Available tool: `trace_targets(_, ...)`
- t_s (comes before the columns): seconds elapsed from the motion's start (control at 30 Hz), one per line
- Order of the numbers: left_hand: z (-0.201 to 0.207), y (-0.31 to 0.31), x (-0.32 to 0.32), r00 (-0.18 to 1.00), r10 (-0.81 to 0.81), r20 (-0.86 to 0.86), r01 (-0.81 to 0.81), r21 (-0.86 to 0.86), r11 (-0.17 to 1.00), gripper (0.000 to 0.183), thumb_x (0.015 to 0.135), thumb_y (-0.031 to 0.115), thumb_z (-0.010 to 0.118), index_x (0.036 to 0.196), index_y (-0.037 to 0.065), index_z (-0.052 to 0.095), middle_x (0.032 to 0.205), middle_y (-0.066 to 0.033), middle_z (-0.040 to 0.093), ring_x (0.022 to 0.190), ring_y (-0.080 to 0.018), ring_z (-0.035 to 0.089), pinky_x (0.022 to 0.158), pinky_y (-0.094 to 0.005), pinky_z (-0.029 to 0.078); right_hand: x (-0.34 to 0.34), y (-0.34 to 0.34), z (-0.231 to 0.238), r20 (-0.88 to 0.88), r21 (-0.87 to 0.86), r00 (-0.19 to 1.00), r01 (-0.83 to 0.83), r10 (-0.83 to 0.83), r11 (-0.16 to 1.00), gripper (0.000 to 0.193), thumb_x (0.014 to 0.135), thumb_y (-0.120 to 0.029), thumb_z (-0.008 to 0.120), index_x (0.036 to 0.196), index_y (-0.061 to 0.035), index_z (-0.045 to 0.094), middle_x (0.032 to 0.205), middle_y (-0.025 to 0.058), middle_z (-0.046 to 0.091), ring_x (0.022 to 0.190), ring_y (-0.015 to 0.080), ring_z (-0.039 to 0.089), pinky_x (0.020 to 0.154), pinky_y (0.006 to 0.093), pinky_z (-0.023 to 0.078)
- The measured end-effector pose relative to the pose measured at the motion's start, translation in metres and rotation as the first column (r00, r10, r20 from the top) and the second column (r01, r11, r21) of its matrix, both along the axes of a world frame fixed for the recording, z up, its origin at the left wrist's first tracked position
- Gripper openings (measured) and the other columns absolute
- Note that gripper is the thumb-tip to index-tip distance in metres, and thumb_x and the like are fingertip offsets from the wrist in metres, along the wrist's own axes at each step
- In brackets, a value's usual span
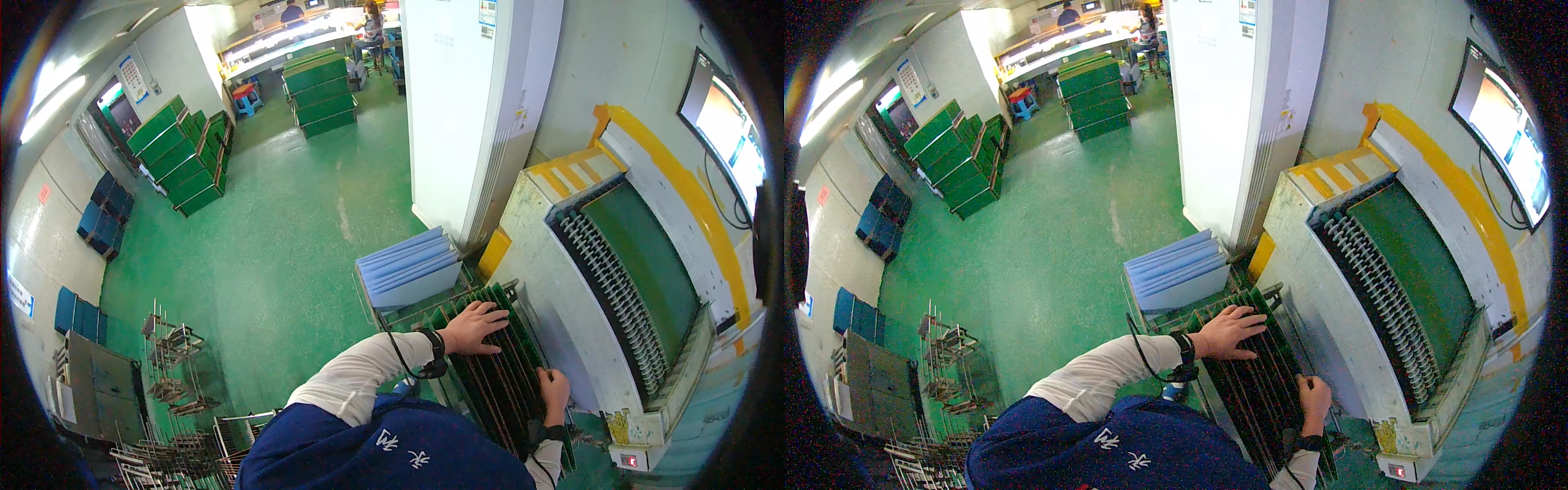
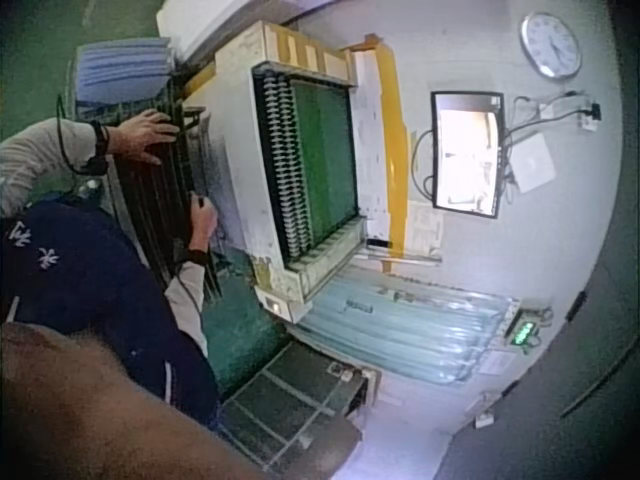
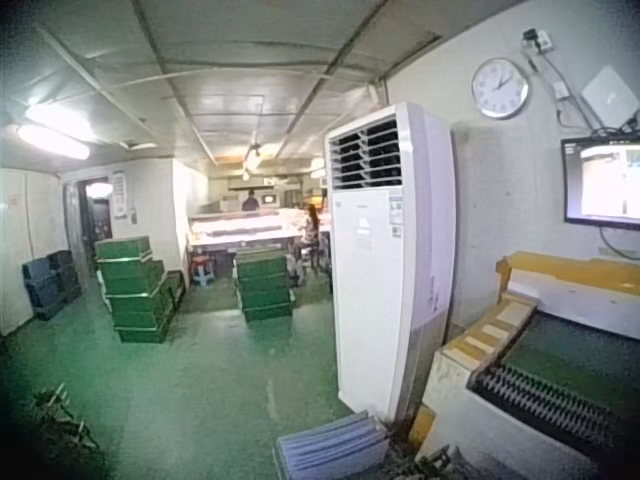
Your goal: Feeding individual PCB boards from a storage rack into a conveyor-based processing machine.
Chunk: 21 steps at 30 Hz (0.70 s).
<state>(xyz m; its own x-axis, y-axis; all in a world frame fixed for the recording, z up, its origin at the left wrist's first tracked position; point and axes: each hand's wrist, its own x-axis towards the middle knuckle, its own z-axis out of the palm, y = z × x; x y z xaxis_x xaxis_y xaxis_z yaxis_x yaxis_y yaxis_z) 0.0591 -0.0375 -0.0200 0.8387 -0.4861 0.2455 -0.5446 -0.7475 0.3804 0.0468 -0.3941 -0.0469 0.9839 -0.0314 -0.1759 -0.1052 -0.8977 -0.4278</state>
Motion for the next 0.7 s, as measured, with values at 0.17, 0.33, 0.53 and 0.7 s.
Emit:
trace_targets(0.17,0.004,-0.001,0.0,1.0,0.0,-0.013,0.0,0.008,1.0,0.077,0.092,0.062,0.067,0.151,0.014,0.055,0.164,-0.0065,0.043,0.148,-0.0356,0.039,0.122,-0.0538,0.03,0.0,0.0,0.001,0.013,0.013,1.0,0.0,0.0,1.0,0.052,0.09,-0.054,0.072,0.106,-0.0049,0.079,0.103,0.0215,0.077,0.099,0.0407,0.073,0.086,0.0481,0.055)
trace_targets(0.33,0.003,0.0,-0.001,1.0,0.001,-0.007,-0.001,0.01,1.0,0.076,0.092,0.062,0.067,0.151,0.015,0.056,0.164,-0.0064,0.043,0.148,-0.0358,0.039,0.123,-0.0537,0.03,0.002,-0.003,-0.003,0.011,0.034,1.0,-0.021,0.02,0.999,0.051,0.089,-0.053,0.074,0.105,-0.0051,0.08,0.103,0.0211,0.077,0.099,0.0406,0.073,0.086,0.0476,0.055)
trace_targets(0.53,0.004,0.0,-0.001,1.0,0.0,-0.008,0.0,0.01,1.0,0.074,0.092,0.062,0.066,0.148,0.014,0.058,0.163,-0.0069,0.044,0.147,-0.0362,0.04,0.122,-0.0532,0.03,0.003,-0.007,-0.009,0.061,0.064,0.997,-0.045,0.041,0.997,0.05,0.088,-0.052,0.075,0.105,-0.0058,0.08,0.101,0.0197,0.077,0.097,0.0401,0.073,0.085,0.0476,0.056)
trace_targets(0.7,0.002,0.001,-0.001,1.0,0.007,-0.001,-0.007,0.012,1.0,0.074,0.092,0.063,0.066,0.147,0.013,0.059,0.163,-0.0068,0.044,0.147,-0.0361,0.04,0.122,-0.0532,0.031,0.001,0.001,0.002,-0.005,-0.003,1.0,-0.017,0.017,1.0,0.048,0.089,-0.051,0.075,0.106,-0.006,0.079,0.103,0.0191,0.077,0.099,0.0398,0.073,0.086,0.048,0.056)
